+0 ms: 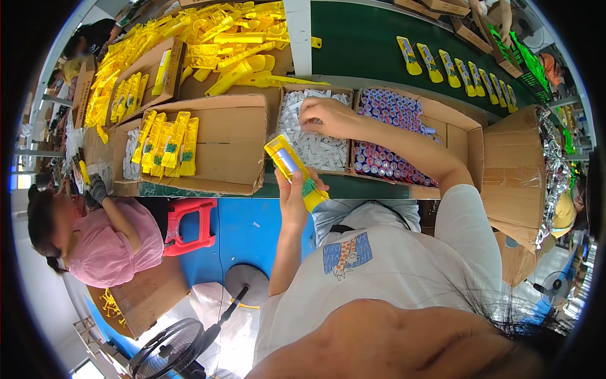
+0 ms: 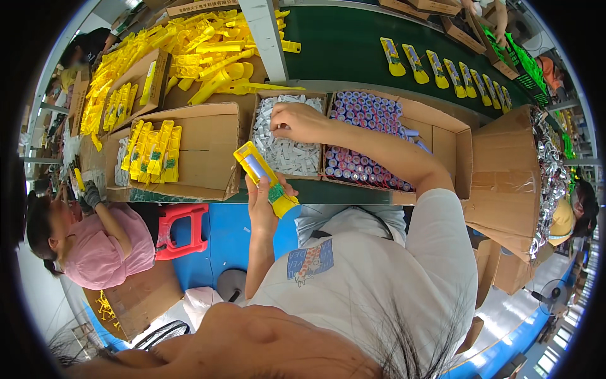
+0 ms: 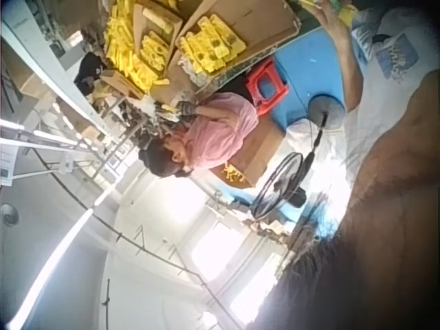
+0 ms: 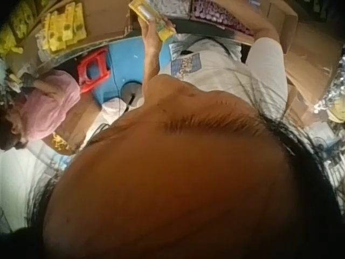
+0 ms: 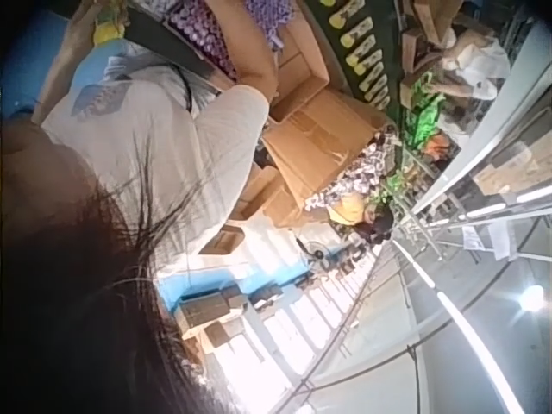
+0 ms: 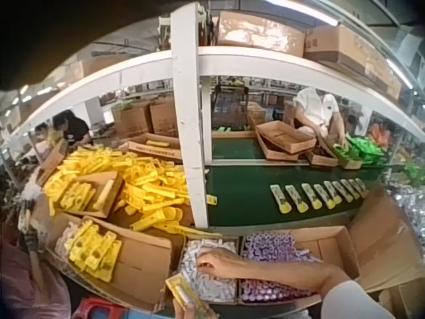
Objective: Assembling handheld yellow flashlights by inserting components into the plastic housing on a factory line.
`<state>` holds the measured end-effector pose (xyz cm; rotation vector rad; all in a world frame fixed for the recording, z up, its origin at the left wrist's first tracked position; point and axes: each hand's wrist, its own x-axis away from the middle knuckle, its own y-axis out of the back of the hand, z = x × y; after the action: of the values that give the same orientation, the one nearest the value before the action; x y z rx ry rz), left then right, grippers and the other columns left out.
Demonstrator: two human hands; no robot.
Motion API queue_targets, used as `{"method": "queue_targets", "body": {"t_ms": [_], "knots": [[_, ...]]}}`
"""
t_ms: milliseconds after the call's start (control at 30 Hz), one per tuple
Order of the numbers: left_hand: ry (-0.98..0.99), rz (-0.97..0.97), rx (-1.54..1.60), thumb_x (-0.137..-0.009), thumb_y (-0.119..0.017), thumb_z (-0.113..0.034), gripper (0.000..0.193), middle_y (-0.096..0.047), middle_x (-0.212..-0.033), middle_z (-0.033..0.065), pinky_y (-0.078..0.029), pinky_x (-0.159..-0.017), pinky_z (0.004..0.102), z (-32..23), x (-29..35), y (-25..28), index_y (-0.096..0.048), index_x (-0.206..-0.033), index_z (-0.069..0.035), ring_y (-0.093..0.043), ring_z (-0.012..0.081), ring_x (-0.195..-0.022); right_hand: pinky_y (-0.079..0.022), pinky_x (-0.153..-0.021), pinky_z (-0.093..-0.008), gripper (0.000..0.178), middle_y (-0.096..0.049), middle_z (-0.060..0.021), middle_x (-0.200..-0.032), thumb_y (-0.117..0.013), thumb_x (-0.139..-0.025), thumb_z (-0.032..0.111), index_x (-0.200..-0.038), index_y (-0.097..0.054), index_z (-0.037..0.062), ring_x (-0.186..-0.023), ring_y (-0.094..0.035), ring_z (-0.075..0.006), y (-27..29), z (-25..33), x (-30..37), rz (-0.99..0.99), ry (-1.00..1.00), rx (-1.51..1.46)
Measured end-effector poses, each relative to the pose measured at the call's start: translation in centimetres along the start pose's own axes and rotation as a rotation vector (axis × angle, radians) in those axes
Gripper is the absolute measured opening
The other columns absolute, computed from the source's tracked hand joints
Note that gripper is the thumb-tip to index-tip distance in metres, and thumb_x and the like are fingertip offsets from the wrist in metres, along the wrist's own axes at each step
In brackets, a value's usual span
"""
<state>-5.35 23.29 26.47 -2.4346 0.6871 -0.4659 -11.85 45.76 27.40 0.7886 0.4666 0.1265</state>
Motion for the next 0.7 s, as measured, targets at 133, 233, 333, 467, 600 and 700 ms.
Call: {"method": "queue_targets", "body": {"t_ms": [133,233,333,467,600,700], "knots": [[0.147,0.056,-0.034,-0.103,-0.044,-0.026,0.023,-0.056,-0.093,0.0098,-0.057,-0.068,0.0375,-0.8,-1.5,-0.8,-0.033,-0.119,-0.013,-0.062,0.0191,-0.073,-0.053,-0.062,-0.0229,0.015,-0.067,-0.0053,-0.084,-0.064,-0.089,0.007,-0.103,-0.067,-0.0004,-0.074,-0.065,-0.0078,2.1,1.4,-0.1,0.002,-0.507,-0.706],[0.17,0.1,-0.07,-0.103,-0.045,-0.027,0.023,-0.056,-0.092,0.0097,-0.057,-0.067,0.0364,-0.9,-2.4,-1.5,-0.034,-0.116,-0.012,-0.062,0.0191,-0.073,-0.055,-0.068,-0.0223,0.024,-0.067,-0.0046,-0.088,-0.066,-0.09,0.011,-0.113,-0.067,0.0031,-0.081,-0.066,-0.0088,3.4,1.0,-0.3,0.04,-0.518,-0.819],[0.179,0.124,-0.067,-0.103,-0.046,-0.027,0.023,-0.056,-0.092,0.0098,-0.056,-0.065,0.0355,-0.9,-3.1,-2.6,-0.034,-0.115,-0.012,-0.062,0.0194,-0.073,-0.053,-0.067,-0.0213,0.025,-0.07,-0.0044,-0.089,-0.07,-0.088,0.015,-0.112,-0.07,0.0063,-0.08,-0.065,-0.0077,3.9,1.3,-0.5,-0.014,-0.508,-0.788],[0.136,0.151,-0.055,-0.102,-0.046,-0.026,0.024,-0.056,-0.091,0.0098,-0.056,-0.064,0.034,0.3,-3.9,-3.1,-0.033,-0.117,-0.012,-0.062,0.0191,-0.071,-0.051,-0.061,-0.0224,0.018,-0.073,-0.0041,-0.09,-0.076,-0.083,0.016,-0.097,-0.074,0.0056,-0.078,-0.066,-0.009,4.2,1.4,-0.1,-0.159,-0.218,-0.363],[0.108,0.106,-0.033,-0.103,-0.045,-0.025,0.026,-0.057,-0.09,0.01,-0.055,-0.062,0.0319,0.9,-3.9,-5.2,-0.032,-0.119,-0.01,-0.061,0.0182,-0.068,-0.033,-0.046,-0.0329,0.038,-0.045,-0.0072,-0.055,-0.075,-0.084,0.023,-0.063,-0.051,0.003,-0.049,-0.042,-0.0125,4.5,0.8,1.2,-0.362,0.208,0.1],[0.013,0.119,-0.206,-0.103,-0.044,-0.025,0.027,-0.057,-0.087,0.0104,-0.054,-0.06,0.0301,1.1,-4.0,-6.0,-0.03,-0.12,-0.008,-0.06,0.0171,-0.065,-0.03,-0.046,-0.0308,0.038,-0.042,-0.005,-0.054,-0.071,-0.089,0.027,-0.064,-0.053,0.0032,-0.049,-0.036,-0.011,5.5,1.1,2.0,-0.067,-0.121,-0.264]]}}
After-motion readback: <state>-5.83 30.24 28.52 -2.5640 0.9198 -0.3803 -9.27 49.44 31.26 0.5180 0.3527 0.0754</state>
